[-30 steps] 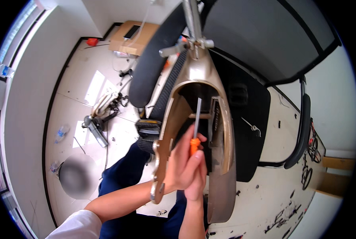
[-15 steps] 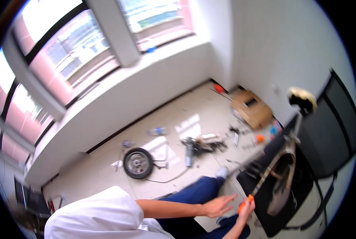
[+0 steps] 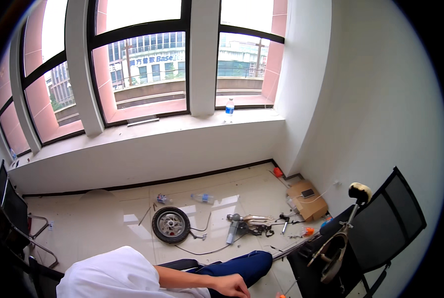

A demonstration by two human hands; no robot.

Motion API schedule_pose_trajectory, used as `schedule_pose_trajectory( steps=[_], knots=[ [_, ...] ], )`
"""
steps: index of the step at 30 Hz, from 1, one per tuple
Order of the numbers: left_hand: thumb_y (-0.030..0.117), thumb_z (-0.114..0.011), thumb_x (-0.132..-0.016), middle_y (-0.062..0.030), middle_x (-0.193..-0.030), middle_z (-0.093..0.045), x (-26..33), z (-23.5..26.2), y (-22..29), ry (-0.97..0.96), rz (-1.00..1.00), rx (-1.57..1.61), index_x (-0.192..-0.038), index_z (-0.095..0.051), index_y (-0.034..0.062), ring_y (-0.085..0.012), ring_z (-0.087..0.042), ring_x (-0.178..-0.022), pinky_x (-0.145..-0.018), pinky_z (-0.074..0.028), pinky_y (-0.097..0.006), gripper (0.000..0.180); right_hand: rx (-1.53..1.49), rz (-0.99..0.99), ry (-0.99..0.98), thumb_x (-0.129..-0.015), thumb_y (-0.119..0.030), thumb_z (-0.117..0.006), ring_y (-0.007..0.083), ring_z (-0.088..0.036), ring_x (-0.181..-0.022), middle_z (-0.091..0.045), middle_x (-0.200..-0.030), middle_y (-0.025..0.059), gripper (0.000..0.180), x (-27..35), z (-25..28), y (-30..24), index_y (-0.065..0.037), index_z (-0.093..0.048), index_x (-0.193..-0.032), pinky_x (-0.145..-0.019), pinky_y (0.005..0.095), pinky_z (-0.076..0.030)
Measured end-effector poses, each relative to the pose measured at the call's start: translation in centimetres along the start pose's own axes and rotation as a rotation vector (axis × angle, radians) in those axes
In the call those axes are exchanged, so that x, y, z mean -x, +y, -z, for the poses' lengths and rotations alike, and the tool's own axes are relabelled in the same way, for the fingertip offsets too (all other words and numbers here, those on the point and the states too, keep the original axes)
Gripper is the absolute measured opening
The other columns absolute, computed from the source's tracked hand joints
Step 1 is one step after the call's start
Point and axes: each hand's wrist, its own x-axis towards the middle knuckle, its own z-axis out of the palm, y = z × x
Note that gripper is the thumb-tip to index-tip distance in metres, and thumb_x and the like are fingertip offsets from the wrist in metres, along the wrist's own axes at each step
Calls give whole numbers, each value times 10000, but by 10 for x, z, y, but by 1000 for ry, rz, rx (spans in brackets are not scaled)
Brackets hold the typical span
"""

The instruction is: The person uses an orange screwdriver to tighten screws on a beige scooter deck while sitting on the floor. The person adjusts the deck's position and continues to tighten screws in different locations.

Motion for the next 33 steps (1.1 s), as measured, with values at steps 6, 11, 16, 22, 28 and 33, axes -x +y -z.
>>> schedule_pose_trajectory(
  steps=[6, 11, 16, 22, 28, 33],
  knots=[
    [231, -618, -902, -136, -878, -689, -15, 129, 112, 350, -81, 206, -1077, -620, 35, -245, -652, -819, -747, -501, -357, 263, 87, 42, -3, -930, -395, -567, 165, -448, -379, -503, -551, 61, 368, 49, -8, 4, -37, -612, -858, -342, 326, -340],
    [260, -650, -912, -111, -934, -708, -13, 183, 192, 388, -156, 156, -1178, -589, 44, -192, -659, -862, -784, -504, -316, 347, 63, -264, -99, -819, -333, -682, 246, -614, -515, -619, -592, 118, 353, 85, -18, -93, 4, -621, -735, -557, 396, -489],
    [419, -615, -922, -138, -1146, -666, -28, 137, 123, 266, 267, -224, -1325, -474, 56, -230, -637, -1033, -850, -507, -349, 560, -231, -243, -172, -842, -173, -673, 140, -621, -562, -615, -658, 62, 189, 96, -16, -116, -3, -632, -913, -462, 303, -512],
    [550, -772, -693, -303, -1442, -328, -9, 16, 19, 57, 619, -894, -1500, -166, 5, -452, -420, -1269, -1012, -398, -550, 1148, -570, -299, -222, -939, -179, -589, 100, -539, -520, -568, -710, 34, 167, 110, -10, -151, -11, -595, -945, -401, 259, -450],
    [518, -818, -635, -340, -1444, -282, -62, 31, 1, -87, 574, -913, -1504, -83, -31, -471, -417, -1253, -990, -430, -527, 1264, -636, -357, -54, -987, -309, -538, 92, -497, -452, -553, -684, 31, 274, 60, 16, -184, -55, -594, -904, -326, 237, -349],
    [411, -823, -643, -320, -1413, -326, -108, 48, -11, 40, 634, -828, -1488, -204, 65, -475, -471, -1181, -967, -447, -516, 1103, -725, -198, 54, -976, -202, -518, 72, -490, -470, -536, -697, 16, 167, -10, 26, -248, -48, -566, -936, -332, 230, -354]
  ],
)
